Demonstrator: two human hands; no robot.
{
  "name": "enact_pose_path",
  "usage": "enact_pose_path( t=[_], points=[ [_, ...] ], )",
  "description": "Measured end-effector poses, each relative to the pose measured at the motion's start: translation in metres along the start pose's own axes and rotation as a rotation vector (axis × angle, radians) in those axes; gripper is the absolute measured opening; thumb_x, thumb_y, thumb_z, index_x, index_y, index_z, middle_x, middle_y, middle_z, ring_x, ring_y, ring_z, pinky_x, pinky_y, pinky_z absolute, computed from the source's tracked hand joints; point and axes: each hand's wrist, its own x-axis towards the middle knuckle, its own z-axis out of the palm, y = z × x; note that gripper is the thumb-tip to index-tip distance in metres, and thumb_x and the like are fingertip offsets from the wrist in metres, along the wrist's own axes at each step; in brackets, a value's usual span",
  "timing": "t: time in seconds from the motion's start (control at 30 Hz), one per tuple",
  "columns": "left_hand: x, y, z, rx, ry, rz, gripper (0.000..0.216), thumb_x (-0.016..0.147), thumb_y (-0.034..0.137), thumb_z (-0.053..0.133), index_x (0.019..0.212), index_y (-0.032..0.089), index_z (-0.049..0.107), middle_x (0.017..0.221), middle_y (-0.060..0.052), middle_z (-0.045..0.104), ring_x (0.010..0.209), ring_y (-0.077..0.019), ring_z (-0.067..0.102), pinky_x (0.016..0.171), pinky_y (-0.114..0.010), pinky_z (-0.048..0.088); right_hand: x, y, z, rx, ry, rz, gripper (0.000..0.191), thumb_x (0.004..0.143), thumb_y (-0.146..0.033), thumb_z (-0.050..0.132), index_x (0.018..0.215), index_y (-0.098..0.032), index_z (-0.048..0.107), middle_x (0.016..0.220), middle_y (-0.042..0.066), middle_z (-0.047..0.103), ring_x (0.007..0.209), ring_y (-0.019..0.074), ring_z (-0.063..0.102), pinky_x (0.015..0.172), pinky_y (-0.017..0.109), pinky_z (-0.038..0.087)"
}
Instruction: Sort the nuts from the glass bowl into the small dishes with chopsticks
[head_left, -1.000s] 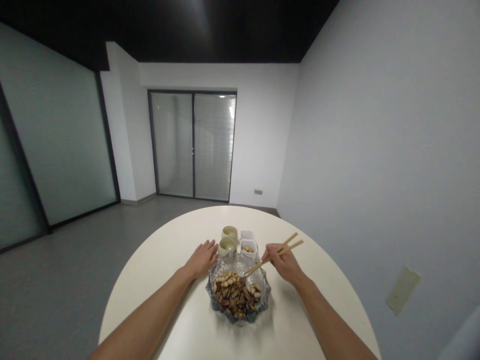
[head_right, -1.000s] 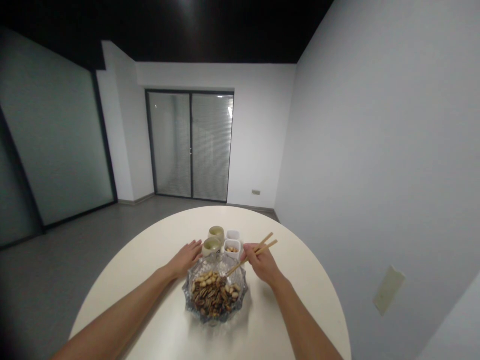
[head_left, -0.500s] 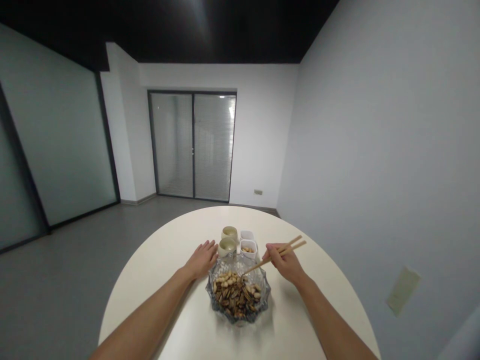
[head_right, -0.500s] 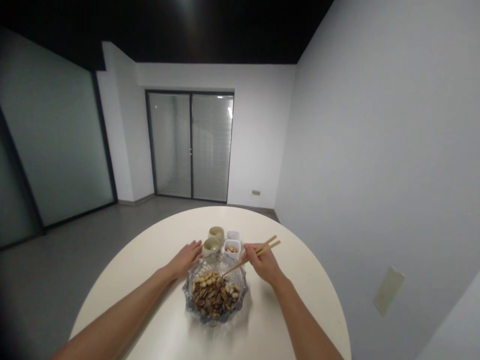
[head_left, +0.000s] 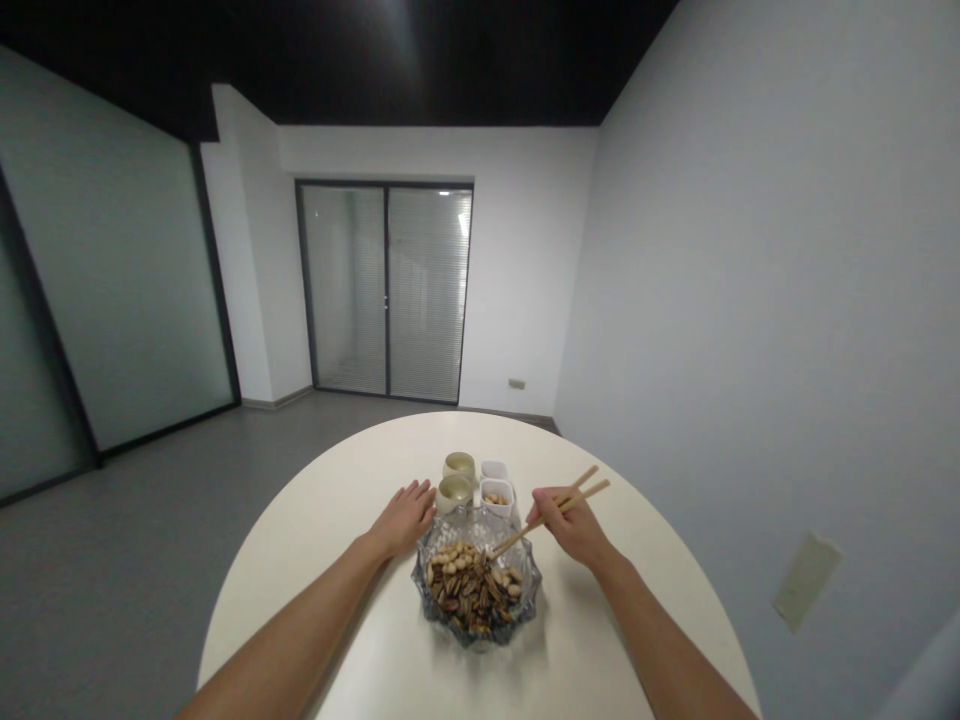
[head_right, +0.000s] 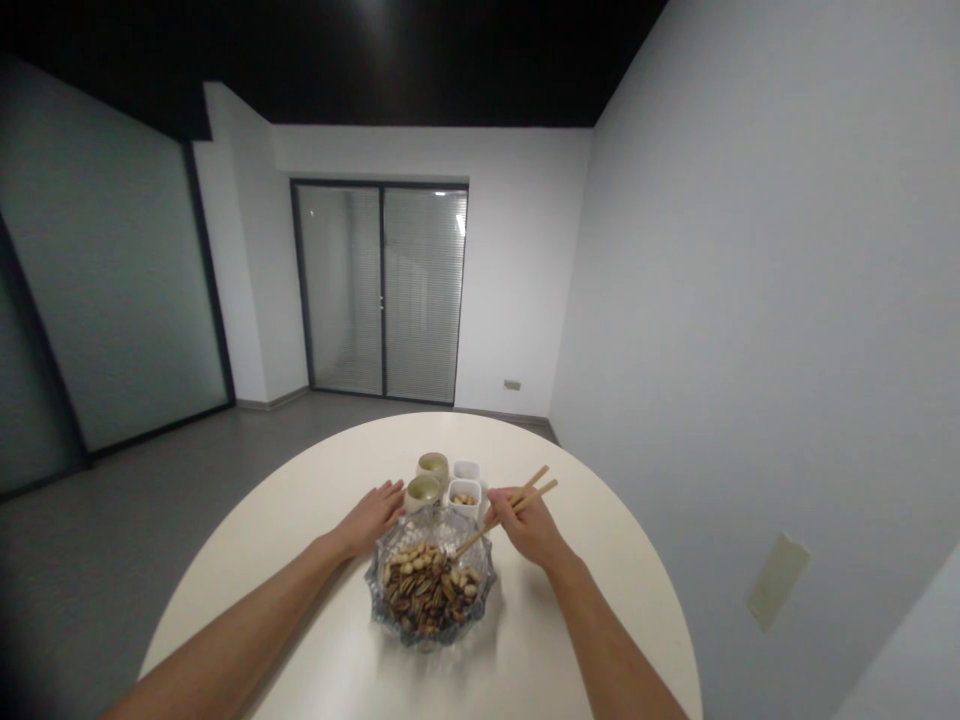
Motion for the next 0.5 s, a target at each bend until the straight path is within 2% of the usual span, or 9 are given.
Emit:
enact_pose_path(
  t=[0.33, 0.5],
  points=[
    [-0.0002, 0.0003, 0.0002, -0.008, -0.005, -0.011, 0.05, 0.101, 0.039, 0.033, 0.146, 0.018, 0.043, 0.157, -0.013, 0.031, 0.146, -0.0312, 0.025, 0.118, -0.049, 0.023, 0.0015, -0.004, -0.0012, -0.041, -0.024, -0.02, 0.06, 0.098, -0.052, 0.045, 0.06, -0.014, 0.07, 0.047, 0.003, 0.057, 0.043, 0.0108, 0.046, 0.041, 0.022, 0.03],
    [0.0003, -0.0001, 0.0002, -0.01, -0.002, -0.009, 0.05, 0.101, 0.04, 0.034, 0.146, 0.018, 0.043, 0.157, -0.013, 0.031, 0.146, -0.0315, 0.024, 0.118, -0.049, 0.022, 0.001, -0.0089, -0.0014, -0.036, 0.029, -0.011, 0.063, 0.096, -0.057, 0.046, 0.058, -0.014, 0.07, 0.043, 0.002, 0.051, 0.04, 0.0102, 0.042, 0.039, 0.022, 0.028]
  ],
)
